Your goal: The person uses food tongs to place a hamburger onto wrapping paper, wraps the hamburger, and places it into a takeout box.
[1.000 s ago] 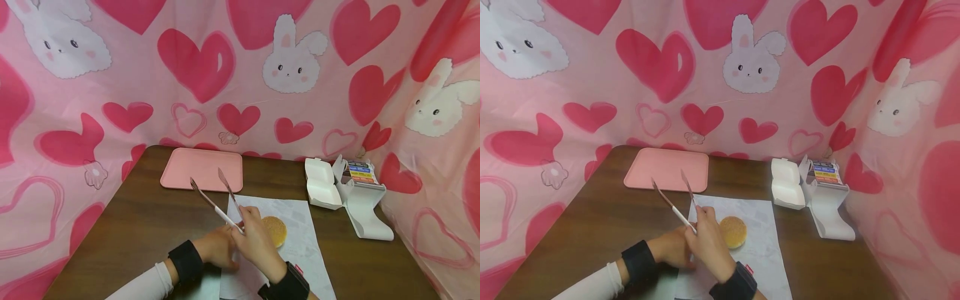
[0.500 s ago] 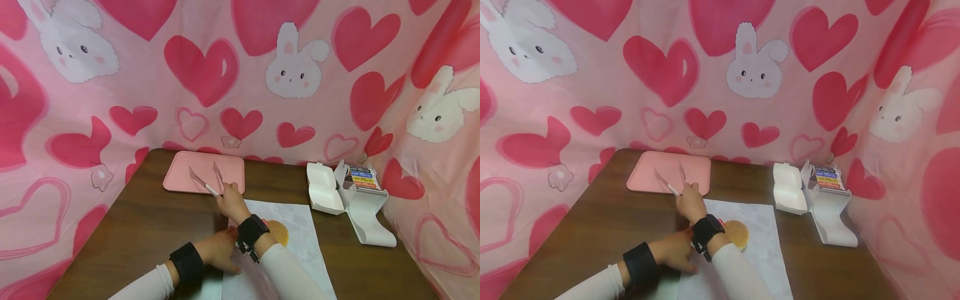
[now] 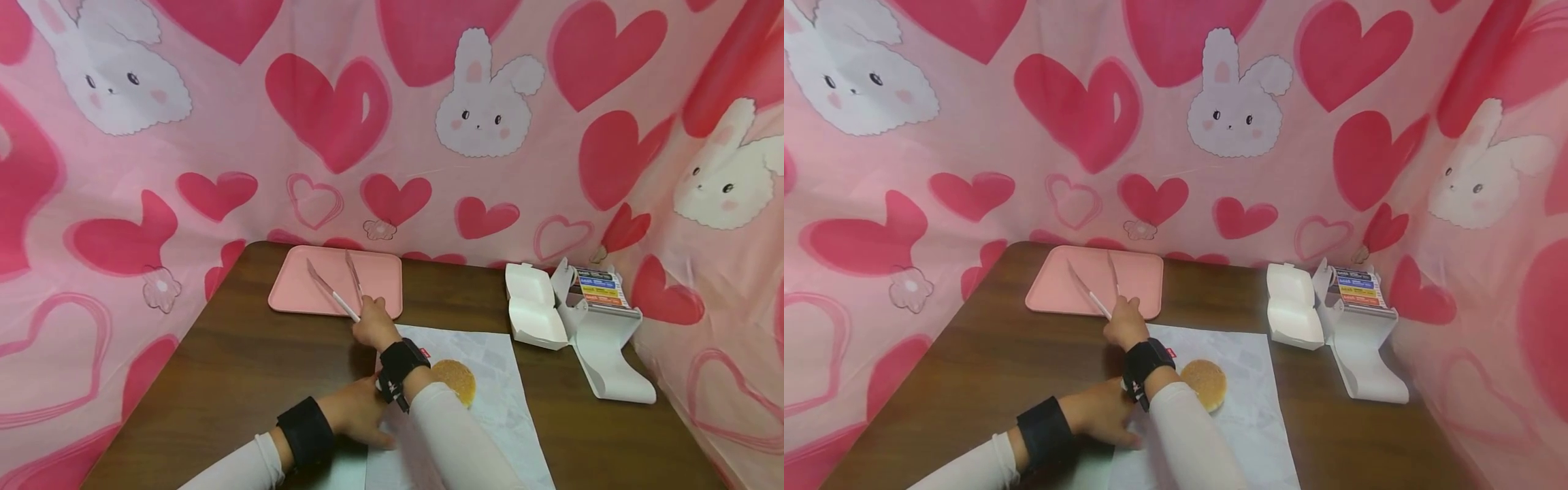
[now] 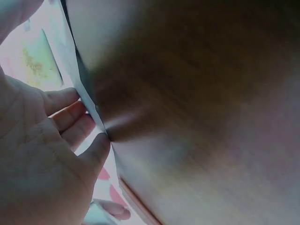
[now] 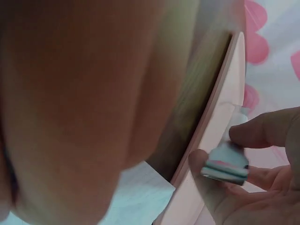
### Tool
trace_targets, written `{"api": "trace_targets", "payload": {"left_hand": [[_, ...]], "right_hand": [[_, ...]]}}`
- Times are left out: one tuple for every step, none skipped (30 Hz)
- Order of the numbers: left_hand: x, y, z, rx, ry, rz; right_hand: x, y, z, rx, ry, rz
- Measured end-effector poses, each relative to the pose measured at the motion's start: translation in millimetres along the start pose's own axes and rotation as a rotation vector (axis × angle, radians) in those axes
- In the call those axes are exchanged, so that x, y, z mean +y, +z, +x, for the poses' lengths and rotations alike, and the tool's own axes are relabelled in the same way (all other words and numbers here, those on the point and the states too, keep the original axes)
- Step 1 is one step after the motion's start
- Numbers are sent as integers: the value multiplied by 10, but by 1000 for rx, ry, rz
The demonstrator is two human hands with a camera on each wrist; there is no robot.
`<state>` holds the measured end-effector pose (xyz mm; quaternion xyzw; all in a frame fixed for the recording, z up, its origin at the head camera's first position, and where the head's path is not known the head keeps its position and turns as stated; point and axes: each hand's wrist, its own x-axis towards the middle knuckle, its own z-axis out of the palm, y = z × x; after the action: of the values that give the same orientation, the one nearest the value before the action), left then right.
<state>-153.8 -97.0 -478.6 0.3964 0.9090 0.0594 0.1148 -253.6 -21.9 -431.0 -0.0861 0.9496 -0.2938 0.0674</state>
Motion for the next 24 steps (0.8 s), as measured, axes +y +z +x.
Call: {"api": "trace_targets", "payload": {"left_hand": [[-2,2,0,-1,3,3],[-3,2,-1,1,4,0],[-4,2,-2,3,1,-9],[-6,2,-2,7,1,-15],[-9,1,-3,12,1,-24],[-13,2,-4,18,5,-23],[-16,1,-6,24,6,-30],[-19,-1,-9,26,5,-35],[-21,-2,-13,30,7,-36],[-18,-2,-12,32,9,-38],[-15,-3,-12,35,13,-32],[-13,-3,-12,38,18,-25],[-10,-3,-10,40,22,-19],[-10,0,-9,42,26,-14],[-10,2,-8,45,31,-6],[-11,3,-6,48,33,-5],[-12,3,-6,53,37,-1],[-12,2,-6,53,39,-2],[-11,-1,-7,51,39,-2],[-12,-2,-8,49,39,-2],[-10,-9,-12,45,38,1],[-8,-16,-15,40,36,3],[-6,-24,-19,36,37,11],[-3,-33,-24,29,36,14]], "right_hand": [[7,1,6,-7,-6,-3],[13,-1,10,-8,-13,-7],[19,-4,13,-6,-23,-11],[27,-7,16,-5,-34,-18],[34,-11,18,-4,-45,-21],[40,-14,17,-6,-54,-24],[45,-17,16,-8,-62,-30],[49,-17,18,-10,-67,-29],[55,-15,20,-16,-69,-31],[66,-17,21,-20,-68,-31],[76,-18,21,-26,-65,-32],[85,-17,24,-29,-62,-36],[92,-17,25,-33,-60,-41],[99,-15,30,-37,-53,-47],[103,-17,30,-39,-51,-52],[105,-19,30,-39,-49,-58],[101,-22,28,-39,-46,-63],[93,-27,25,-36,-43,-68],[84,-33,21,-35,-39,-70],[73,-40,16,-30,-37,-70],[59,-49,8,-25,-38,-72],[45,-58,2,-23,-37,-74],[30,-69,-4,-22,-37,-72],[16,-80,-11,-21,-38,-74]]}}
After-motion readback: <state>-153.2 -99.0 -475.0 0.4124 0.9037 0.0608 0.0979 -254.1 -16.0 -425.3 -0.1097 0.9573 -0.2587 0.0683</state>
